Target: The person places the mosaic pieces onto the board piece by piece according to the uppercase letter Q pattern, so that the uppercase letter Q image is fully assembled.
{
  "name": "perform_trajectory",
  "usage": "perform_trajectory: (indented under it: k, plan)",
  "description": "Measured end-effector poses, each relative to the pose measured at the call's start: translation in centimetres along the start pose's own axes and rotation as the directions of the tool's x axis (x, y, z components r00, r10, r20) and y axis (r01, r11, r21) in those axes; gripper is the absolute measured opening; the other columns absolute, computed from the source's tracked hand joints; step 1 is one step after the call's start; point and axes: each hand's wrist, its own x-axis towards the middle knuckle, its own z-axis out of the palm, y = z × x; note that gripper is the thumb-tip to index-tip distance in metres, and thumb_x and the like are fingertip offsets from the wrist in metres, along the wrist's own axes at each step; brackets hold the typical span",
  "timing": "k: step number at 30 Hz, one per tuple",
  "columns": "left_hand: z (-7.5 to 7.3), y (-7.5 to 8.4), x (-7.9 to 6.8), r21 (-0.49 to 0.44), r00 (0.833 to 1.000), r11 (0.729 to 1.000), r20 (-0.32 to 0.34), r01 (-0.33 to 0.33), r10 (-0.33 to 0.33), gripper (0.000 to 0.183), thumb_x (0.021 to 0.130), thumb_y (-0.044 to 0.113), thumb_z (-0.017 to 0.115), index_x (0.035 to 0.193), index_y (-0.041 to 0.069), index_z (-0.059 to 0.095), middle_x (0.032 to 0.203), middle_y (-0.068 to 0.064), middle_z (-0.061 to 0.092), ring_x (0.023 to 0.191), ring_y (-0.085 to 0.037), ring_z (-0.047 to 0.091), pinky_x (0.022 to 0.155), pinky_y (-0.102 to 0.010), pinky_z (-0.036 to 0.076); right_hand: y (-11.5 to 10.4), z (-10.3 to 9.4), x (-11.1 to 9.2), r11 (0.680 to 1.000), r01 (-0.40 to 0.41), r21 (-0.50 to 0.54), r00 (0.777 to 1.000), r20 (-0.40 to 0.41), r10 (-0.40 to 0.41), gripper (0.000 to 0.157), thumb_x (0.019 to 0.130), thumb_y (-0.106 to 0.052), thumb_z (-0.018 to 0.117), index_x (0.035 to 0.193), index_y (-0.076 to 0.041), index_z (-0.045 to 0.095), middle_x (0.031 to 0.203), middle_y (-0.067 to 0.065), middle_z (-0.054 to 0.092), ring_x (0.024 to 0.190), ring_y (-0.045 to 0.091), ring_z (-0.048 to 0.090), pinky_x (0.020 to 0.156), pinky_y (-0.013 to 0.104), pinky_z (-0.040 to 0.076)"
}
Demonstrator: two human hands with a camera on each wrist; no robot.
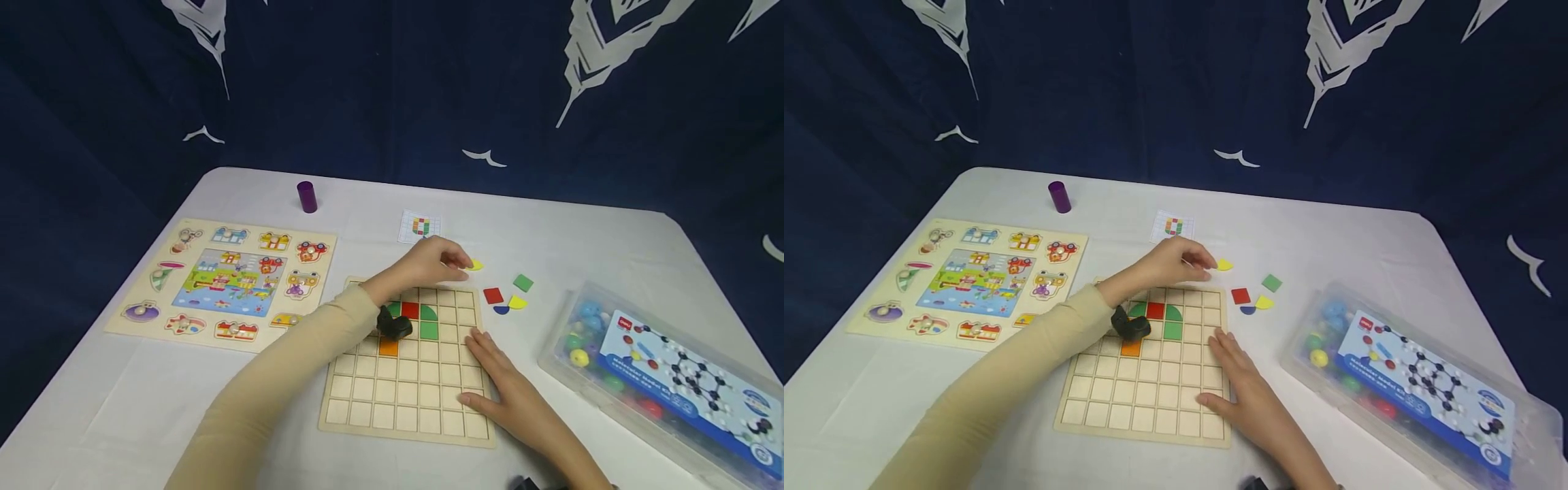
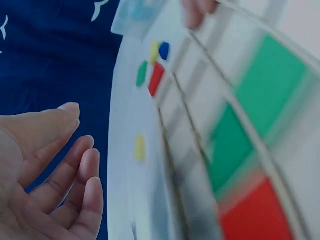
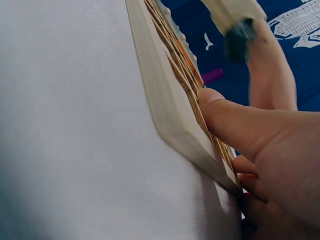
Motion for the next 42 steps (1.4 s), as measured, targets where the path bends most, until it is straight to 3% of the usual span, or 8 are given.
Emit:
perform_trajectory:
  k: [3,6,10,16,22,27,37,42]
  plan:
    - [1.0,1.0,2.0,-0.047,0.997,0.999,0.07,0.013,-0.009,0.022,0.086,0.012,0.068,0.107,0.004,0.069,0.095,0.001,0.066,0.086,-0.008,0.057,0.076,-0.015,0.043,0.0,0.0,0.0,1.0,0.005,-0.001,1.0,0.002,-0.005,0.078,0.084,-0.038,0.068,0.145,-0.005,0.032,0.151,0.009,0.023,0.137,0.031,0.018,0.103,0.018,0.011]
    - [2.2,1.4,3.4,-0.139,0.987,0.987,0.146,0.084,-0.063,0.022,0.087,0.013,0.067,0.107,0.004,0.069,0.093,0.003,0.066,0.086,-0.007,0.058,0.077,-0.015,0.043,0.1,0.0,0.0,1.0,0.007,0.005,1.0,0.004,-0.007,0.078,0.084,-0.038,0.068,0.145,-0.005,0.032,0.151,0.009,0.022,0.137,0.032,0.018,0.104,0.018,0.011]
    - [3.5,1.0,4.6,-0.206,0.976,0.964,0.171,0.17,-0.136,0.02,0.086,0.011,0.068,0.104,0.003,0.07,0.092,0.002,0.067,0.087,-0.008,0.057,0.078,-0.017,0.043,0.0,0.0,0.0,1.0,0.004,0.012,1.0,0.006,-0.004,0.077,0.085,-0.037,0.068,0.145,-0.005,0.032,0.152,0.008,0.022,0.137,0.031,0.017,0.104,0.017,0.011]
    - [4.4,0.2,5.0,-0.081,0.979,0.98,0.116,0.18,-0.17,0.019,0.082,0.013,0.072,0.099,0.005,0.073,0.089,0.003,0.067,0.086,-0.007,0.056,0.074,-0.016,0.042,0.1,0.0,0.0,1.0,0.01,-0.001,1.0,0.001,-0.01,0.078,0.085,-0.037,0.068,0.145,-0.005,0.032,0.151,0.008,0.023,0.137,0.031,0.018,0.103,0.015,0.01]
    - [5.0,0.2,5.1,0.083,0.988,0.99,0.095,0.111,-0.119,0.014,0.079,0.014,0.076,0.092,0.008,0.074,0.075,0.007,0.064,0.073,-0.006,0.055,0.065,-0.015,0.042,0.2,0.0,0.0,1.0,0.03,0.002,0.999,-0.013,-0.03,0.078,0.084,-0.036,0.07,0.145,-0.004,0.032,0.151,0.009,0.023,0.136,0.032,0.019,0.101,0.011,0.007]
    - [5.6,0.5,5.0,0.171,0.992,0.981,0.075,0.091,-0.105,0.01,0.077,0.016,0.079,0.081,0.01,0.072,0.071,0.008,0.06,0.068,-0.006,0.053,0.061,-0.015,0.04,0.2,0.1,0.1,0.999,0.033,0.0,0.999,-0.007,-0.033,0.078,0.084,-0.036,0.069,0.145,-0.004,0.032,0.151,0.009,0.023,0.136,0.032,0.019,0.101,0.01,0.007]
    - [5.7,0.7,4.8,0.255,0.991,0.963,0.079,0.085,-0.108,0.027,0.073,0.022,0.082,0.094,0.01,0.07,0.085,0.005,0.057,0.077,-0.006,0.048,0.065,-0.013,0.038,0.2,0.1,0.1,0.999,0.035,-0.003,0.999,-0.01,-0.035,0.078,0.084,-0.036,0.069,0.145,-0.004,0.032,0.151,0.009,0.023,0.136,0.033,0.019,0.101,0.011,0.007]
    - [5.7,0.7,4.7,0.27,0.992,0.961,0.091,0.06,-0.088,0.018,0.075,0.021,0.081,0.086,0.011,0.071,0.082,0.006,0.06,0.076,-0.007,0.049,0.065,-0.014,0.038,0.2,0.1,0.1,1.0,0.016,0.001,1.0,0.002,-0.016,0.078,0.084,-0.037,0.068,0.145,-0.005,0.031,0.152,0.008,0.022,0.137,0.031,0.018,0.102,0.015,0.011]
